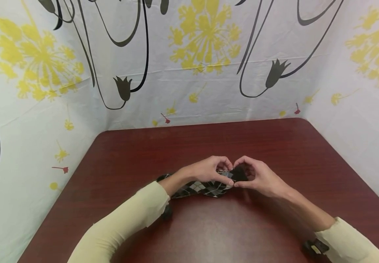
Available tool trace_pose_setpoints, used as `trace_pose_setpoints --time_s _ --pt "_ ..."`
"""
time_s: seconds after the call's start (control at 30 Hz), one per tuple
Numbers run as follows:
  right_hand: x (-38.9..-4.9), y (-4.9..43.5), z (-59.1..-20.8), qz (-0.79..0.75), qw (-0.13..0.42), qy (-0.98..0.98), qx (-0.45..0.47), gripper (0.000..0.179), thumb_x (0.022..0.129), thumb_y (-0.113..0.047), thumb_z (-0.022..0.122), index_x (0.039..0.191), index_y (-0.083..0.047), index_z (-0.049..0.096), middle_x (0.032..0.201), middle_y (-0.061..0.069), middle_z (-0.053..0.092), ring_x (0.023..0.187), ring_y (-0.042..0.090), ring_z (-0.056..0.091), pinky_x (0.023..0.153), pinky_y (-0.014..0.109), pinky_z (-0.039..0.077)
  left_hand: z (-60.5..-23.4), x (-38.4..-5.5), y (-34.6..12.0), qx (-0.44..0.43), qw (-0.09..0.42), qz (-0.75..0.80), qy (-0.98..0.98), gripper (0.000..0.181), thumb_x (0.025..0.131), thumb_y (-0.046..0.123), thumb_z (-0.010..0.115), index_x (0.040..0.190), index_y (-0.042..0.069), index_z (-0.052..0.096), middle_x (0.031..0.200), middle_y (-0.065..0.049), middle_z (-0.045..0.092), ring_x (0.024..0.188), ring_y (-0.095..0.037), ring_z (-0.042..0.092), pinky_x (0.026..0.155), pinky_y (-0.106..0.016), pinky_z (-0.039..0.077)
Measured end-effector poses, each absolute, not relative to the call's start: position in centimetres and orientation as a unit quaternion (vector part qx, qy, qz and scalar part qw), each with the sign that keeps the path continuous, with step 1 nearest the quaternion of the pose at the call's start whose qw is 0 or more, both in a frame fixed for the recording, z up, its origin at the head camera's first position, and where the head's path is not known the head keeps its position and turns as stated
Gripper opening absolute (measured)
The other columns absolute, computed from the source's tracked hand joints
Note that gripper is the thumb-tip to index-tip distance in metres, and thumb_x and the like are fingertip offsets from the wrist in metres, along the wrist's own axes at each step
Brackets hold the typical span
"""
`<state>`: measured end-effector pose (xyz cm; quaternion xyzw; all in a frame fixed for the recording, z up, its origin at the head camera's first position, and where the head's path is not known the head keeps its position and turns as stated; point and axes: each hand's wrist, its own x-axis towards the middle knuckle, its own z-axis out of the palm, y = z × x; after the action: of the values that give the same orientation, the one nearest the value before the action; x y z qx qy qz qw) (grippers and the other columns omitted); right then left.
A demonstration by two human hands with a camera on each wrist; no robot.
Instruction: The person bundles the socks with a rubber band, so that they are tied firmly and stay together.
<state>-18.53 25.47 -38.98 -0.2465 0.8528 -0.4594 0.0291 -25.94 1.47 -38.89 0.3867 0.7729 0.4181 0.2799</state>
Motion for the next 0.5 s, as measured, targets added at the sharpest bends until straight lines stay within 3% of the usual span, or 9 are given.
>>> trace_pose_setpoints --time_s 0.23,0.5 --pt "-18.8 25.6 -39.1 -0.465 0.038 0.85 -0.245 0.047 0.085 -0.014 0.092 0.124 -0.011 0.065 0.113 0.005 0.069 0.092 0.021 0.065 0.077 0.027 0.055 -38.8 -26.3 1.7 0.358 0.316 0.422 0.771 0.041 0.098 0.024 0.08 0.132 0.01 0.065 0.128 0.001 0.066 0.125 -0.008 0.059 0.102 -0.026 0.05" --pt "-18.9 25.7 -39.9 -0.483 0.03 0.853 -0.196 0.039 0.088 -0.018 0.091 0.119 -0.005 0.07 0.103 0.008 0.072 0.085 0.019 0.072 0.078 0.026 0.059 -40.0 -26.0 1.7 0.327 0.278 0.496 0.754 0.033 0.097 0.019 0.082 0.125 0.008 0.07 0.114 0.002 0.073 0.127 -0.013 0.062 0.098 -0.027 0.052"
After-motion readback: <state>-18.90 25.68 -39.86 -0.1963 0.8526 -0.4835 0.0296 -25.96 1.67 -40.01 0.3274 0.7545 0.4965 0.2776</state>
